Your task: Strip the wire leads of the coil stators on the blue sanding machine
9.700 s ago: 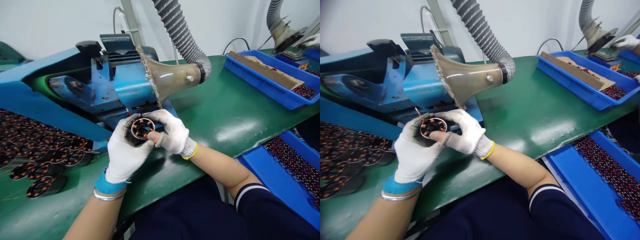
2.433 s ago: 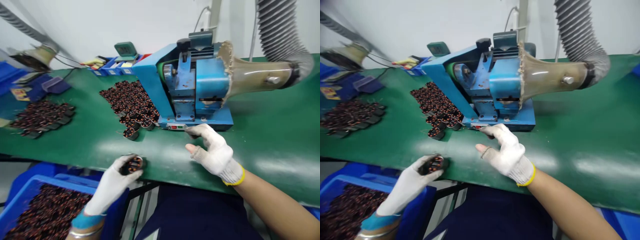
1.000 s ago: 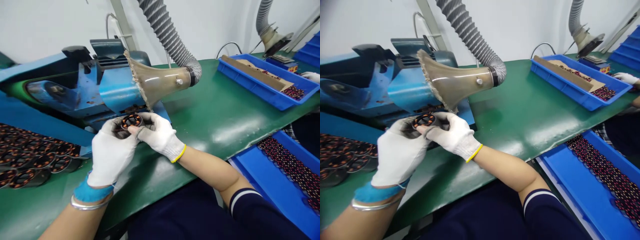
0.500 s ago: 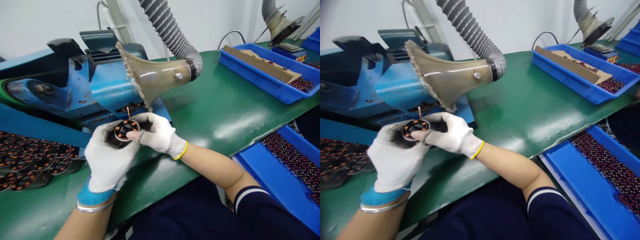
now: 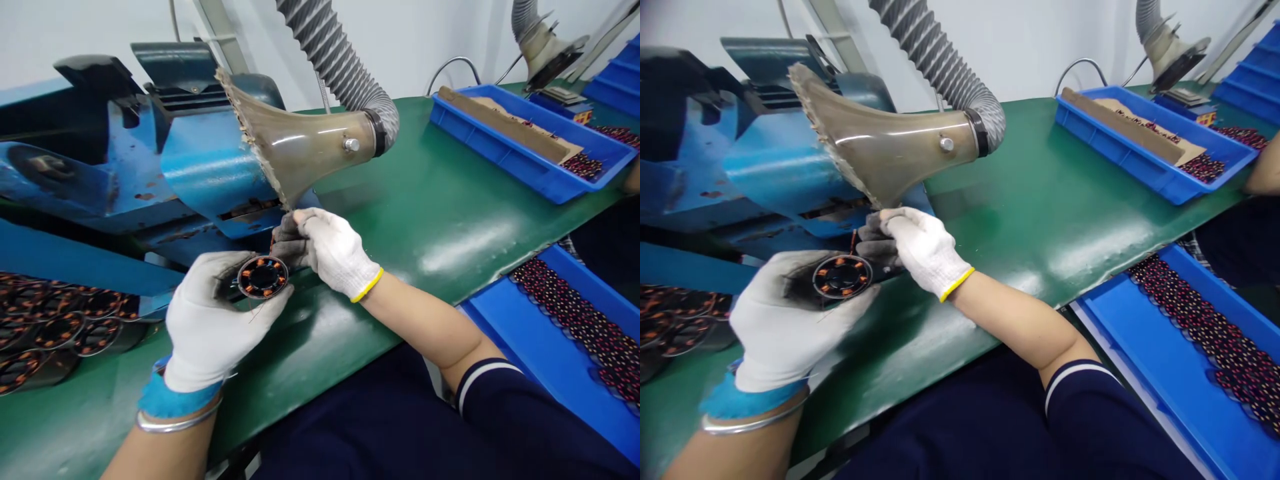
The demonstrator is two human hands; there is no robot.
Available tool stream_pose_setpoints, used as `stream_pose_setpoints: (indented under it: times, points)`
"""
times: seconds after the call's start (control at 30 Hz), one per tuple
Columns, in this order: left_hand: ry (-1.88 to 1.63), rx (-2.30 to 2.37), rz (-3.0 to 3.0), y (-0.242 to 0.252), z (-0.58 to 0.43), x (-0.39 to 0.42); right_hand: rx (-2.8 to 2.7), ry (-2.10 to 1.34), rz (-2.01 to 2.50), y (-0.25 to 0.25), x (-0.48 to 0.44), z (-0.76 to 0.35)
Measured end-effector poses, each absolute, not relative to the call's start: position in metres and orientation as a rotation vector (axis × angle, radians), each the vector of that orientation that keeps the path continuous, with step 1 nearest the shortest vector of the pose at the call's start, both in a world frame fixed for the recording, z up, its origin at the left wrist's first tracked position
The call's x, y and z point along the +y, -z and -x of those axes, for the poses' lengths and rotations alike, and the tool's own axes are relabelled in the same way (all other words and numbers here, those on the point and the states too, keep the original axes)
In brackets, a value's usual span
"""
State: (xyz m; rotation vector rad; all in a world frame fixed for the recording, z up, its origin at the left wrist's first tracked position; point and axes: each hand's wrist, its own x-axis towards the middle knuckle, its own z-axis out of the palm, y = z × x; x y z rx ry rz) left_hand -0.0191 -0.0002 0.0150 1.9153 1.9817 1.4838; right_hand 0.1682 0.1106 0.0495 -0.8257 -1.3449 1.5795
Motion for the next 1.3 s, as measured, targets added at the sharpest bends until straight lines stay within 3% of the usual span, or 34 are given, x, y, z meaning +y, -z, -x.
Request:
stream_pose_setpoints:
  times: [0.13,0.37,0.53,0.97,1.1,1.3]
  points:
    - [-1.597,2.121,-1.731,-0.014,0.011,0.008,-1.264,-1.927,0.795,-0.057,0.108,-0.173]
    - [-1.634,2.25,-1.501,-0.024,0.008,0.033,-1.556,-1.699,0.809,-0.057,0.093,-0.165]
    - [-1.586,2.27,-1.444,-0.039,0.001,0.041,-1.439,-1.791,0.621,-0.052,0.103,-0.16]
    - [-1.639,2.244,-1.451,-0.04,-0.004,0.04,-1.339,-1.847,0.675,-0.053,0.108,-0.158]
    - [-1.853,2.053,-1.583,-0.018,0.0,0.029,-1.615,-1.692,0.613,-0.06,0.105,-0.174]
    - [-1.914,1.829,-1.567,0.003,0.011,0.017,-2.045,-1.113,0.316,-0.044,0.115,-0.183]
